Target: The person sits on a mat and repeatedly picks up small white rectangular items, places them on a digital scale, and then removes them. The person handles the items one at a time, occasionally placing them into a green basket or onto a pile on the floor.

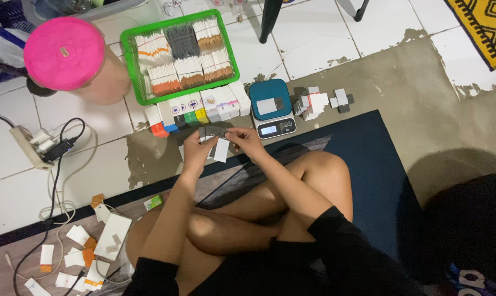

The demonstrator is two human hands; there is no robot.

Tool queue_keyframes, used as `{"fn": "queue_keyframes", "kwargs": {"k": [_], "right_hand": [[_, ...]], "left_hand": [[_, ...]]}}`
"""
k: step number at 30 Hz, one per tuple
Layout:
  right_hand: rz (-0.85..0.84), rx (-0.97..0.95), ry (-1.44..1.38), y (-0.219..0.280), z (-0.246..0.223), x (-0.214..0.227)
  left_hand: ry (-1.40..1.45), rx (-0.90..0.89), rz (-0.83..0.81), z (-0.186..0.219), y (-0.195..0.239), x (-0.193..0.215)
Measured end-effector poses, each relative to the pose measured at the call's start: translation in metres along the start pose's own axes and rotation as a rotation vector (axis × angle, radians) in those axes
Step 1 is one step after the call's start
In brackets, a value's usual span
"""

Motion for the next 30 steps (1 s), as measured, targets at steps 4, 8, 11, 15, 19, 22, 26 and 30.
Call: {"fn": "queue_keyframes", "kwargs": {"k": [4,8,11,15,19,22,26,30], "right_hand": [[0.017,0.012,-0.011,-0.006,0.008,0.003],[0.027,0.018,0.006,-0.008,0.005,0.005],[-0.003,0.020,0.004,-0.001,-0.007,0.002],[-0.035,0.026,0.037,-0.001,-0.006,-0.001],[-0.011,0.008,0.025,0.002,-0.008,0.001],[-0.012,0.010,0.015,-0.003,0.000,0.002],[-0.004,-0.003,-0.013,-0.008,0.009,0.004],[0.033,-0.009,-0.039,-0.011,0.017,0.008]], "left_hand": [[-0.022,0.017,-0.029,-0.011,-0.009,-0.001],[-0.021,0.034,-0.077,0.000,0.002,-0.006],[-0.018,0.011,-0.060,0.000,-0.001,-0.004],[-0.027,0.008,-0.043,0.005,0.001,-0.004],[-0.029,0.010,-0.024,0.002,-0.001,0.000],[-0.007,-0.003,-0.017,-0.002,-0.005,0.001],[0.044,-0.024,-0.023,-0.022,-0.017,-0.001],[0.019,-0.042,-0.008,-0.039,-0.036,0.016]]}}
Point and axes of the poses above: each hand's wrist, its own y-axis away from the middle knuckle, its own x-axis out of the back of the hand, z = x × y, the point moved 8 cm from there along -y, towards the middle knuckle, and after that the axes turned 8 degrees about z, right-handed, at the moved point
